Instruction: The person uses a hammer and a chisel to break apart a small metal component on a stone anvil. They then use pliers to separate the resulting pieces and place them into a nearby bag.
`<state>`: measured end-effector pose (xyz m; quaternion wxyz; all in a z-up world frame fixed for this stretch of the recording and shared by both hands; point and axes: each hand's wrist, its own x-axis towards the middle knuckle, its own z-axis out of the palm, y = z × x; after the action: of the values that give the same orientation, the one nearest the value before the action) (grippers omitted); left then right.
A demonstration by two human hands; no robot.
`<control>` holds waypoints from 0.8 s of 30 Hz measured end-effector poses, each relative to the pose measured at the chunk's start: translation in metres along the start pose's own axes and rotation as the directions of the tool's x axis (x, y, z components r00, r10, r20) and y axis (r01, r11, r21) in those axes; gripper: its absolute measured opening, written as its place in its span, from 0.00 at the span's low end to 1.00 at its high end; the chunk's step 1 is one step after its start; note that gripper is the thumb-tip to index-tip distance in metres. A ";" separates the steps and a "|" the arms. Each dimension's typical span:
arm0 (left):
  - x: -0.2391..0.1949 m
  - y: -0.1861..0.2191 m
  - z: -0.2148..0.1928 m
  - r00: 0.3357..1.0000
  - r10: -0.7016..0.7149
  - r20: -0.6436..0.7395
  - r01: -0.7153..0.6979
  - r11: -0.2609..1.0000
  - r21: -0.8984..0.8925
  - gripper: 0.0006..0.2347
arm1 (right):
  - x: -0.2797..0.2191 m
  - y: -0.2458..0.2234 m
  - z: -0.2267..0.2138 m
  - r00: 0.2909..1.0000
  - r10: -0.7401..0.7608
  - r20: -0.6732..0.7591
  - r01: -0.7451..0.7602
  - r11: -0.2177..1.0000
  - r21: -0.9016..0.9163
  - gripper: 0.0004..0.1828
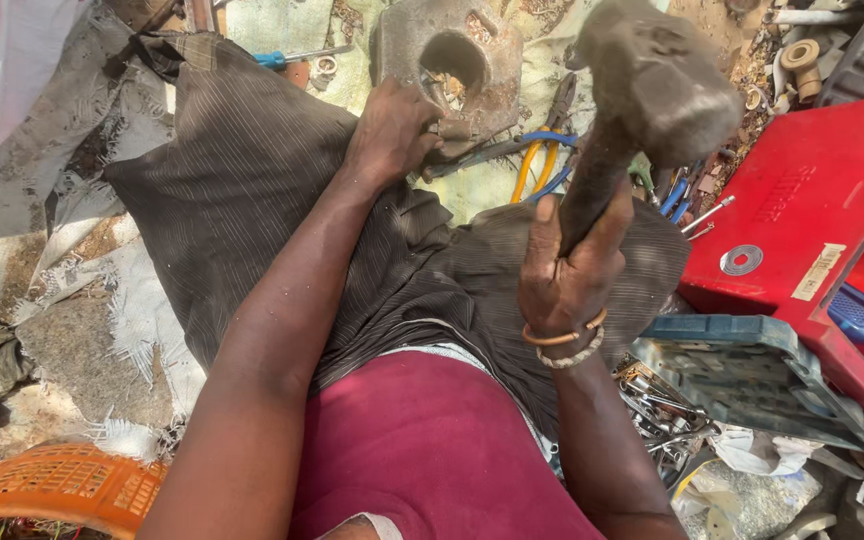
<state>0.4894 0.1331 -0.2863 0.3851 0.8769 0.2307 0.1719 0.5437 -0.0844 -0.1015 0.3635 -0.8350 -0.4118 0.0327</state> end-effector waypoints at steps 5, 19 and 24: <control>-0.003 0.004 0.002 0.997 -0.052 0.058 0.051 0.999 0.020 0.13 | 0.015 0.007 0.049 0.663 0.584 0.468 -0.376 0.801 -0.466 0.32; -0.010 0.009 -0.003 0.996 -0.030 0.089 0.021 0.994 0.106 0.13 | 0.020 0.019 0.036 0.886 0.355 0.298 -0.278 0.921 -0.272 0.35; -0.014 0.009 -0.001 0.998 -0.022 0.064 0.017 0.997 0.078 0.14 | 0.002 0.024 -0.001 0.957 0.242 0.158 -0.238 0.970 -0.048 0.35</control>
<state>0.4798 0.1209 -0.2805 0.3597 0.8940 0.2332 0.1305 0.5611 -0.0930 -0.1155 0.3100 -0.8784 -0.3362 0.1390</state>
